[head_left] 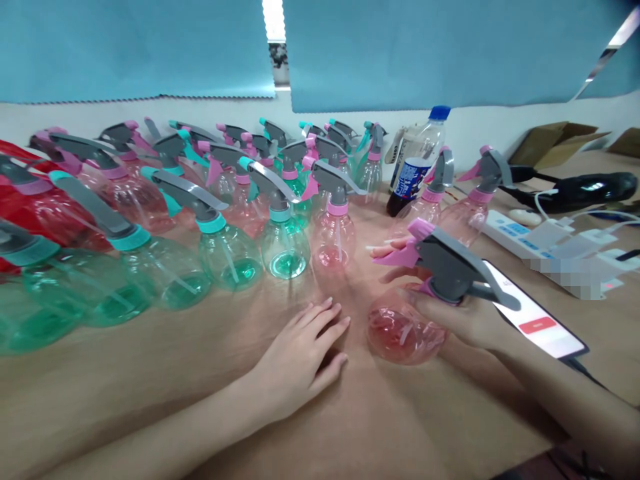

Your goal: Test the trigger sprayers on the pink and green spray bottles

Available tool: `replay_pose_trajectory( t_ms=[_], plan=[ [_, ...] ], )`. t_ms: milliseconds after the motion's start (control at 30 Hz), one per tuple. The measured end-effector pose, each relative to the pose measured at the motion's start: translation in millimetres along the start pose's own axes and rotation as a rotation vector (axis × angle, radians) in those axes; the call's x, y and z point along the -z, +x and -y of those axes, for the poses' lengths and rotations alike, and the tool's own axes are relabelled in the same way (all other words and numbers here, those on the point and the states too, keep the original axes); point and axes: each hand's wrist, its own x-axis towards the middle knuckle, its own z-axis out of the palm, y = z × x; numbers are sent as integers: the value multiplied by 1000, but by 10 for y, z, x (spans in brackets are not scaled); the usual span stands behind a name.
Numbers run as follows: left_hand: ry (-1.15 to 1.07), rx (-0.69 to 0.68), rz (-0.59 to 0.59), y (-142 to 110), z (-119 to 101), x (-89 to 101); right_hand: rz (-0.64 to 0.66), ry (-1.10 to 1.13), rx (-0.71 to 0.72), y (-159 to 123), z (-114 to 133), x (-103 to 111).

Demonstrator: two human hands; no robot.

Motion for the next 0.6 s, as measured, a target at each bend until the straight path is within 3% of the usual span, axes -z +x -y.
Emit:
replay_pose_trajectory(
  t_ms=[300, 467, 600],
  plan=[
    [-16, 6, -2, 0, -1, 14, -26, -143, -32, -175, -118, 59],
    [7, 10, 3, -4, 13, -1, -150, -173, -68, -154, 4, 31],
    [8, 8, 8, -11, 17, -5, -84, -145, -53, -131, 37, 20]
  ],
)
